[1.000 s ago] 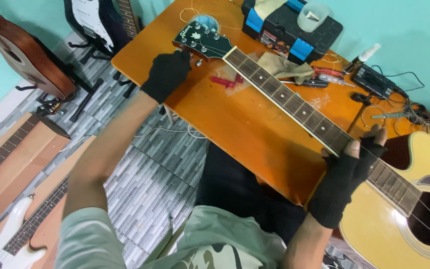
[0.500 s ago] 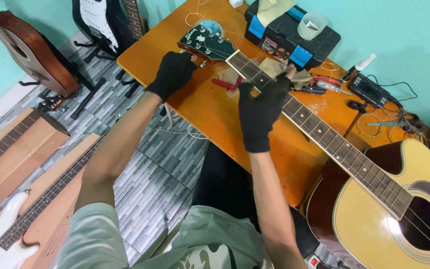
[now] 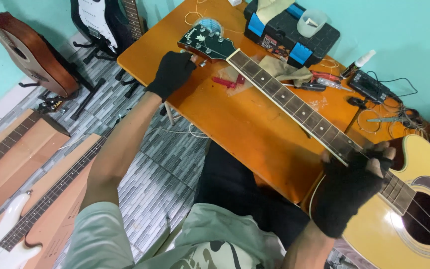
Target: Checking the alignment and tension of guitar strings by adjusting tuning pegs and threading a string through the bridge.
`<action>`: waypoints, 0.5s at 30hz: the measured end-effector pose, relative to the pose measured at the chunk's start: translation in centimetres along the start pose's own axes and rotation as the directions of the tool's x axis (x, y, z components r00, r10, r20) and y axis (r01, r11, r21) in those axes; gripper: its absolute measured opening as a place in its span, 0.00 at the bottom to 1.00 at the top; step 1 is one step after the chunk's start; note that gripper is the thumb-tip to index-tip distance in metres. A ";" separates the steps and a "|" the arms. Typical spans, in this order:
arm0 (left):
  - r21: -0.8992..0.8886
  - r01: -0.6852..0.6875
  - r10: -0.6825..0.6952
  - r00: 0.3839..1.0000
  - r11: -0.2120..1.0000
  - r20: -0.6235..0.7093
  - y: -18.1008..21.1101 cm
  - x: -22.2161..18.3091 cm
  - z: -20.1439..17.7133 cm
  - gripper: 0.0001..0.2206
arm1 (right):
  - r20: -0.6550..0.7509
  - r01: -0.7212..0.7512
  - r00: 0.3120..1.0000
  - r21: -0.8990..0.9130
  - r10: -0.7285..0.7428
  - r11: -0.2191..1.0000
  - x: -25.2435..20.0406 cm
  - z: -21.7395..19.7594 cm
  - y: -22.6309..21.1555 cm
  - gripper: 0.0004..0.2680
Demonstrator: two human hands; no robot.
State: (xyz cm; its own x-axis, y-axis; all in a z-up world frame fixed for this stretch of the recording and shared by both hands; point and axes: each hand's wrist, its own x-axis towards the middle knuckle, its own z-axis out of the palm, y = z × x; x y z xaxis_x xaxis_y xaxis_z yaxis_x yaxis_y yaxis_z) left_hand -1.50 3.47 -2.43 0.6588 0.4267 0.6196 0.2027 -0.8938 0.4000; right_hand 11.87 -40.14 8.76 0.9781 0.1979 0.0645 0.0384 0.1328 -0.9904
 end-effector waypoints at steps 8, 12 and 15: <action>0.184 -0.077 0.102 0.986 0.980 -0.130 -0.9 -0.1 1.7 0.18 | 0.284 0.152 0.950 -0.057 -0.130 0.987 0.2 9.9 3.9 0.32; 0.223 -0.206 0.253 0.945 0.953 -0.208 -3.3 -0.5 4.1 0.15 | 0.228 0.306 0.941 -0.263 -0.250 0.915 -1.8 16.3 1.7 0.30; 0.400 -0.200 0.334 0.894 0.894 -0.300 -4.0 -0.7 4.9 0.12 | 0.190 0.464 0.878 -0.561 -0.438 0.686 -2.2 18.6 0.9 0.31</action>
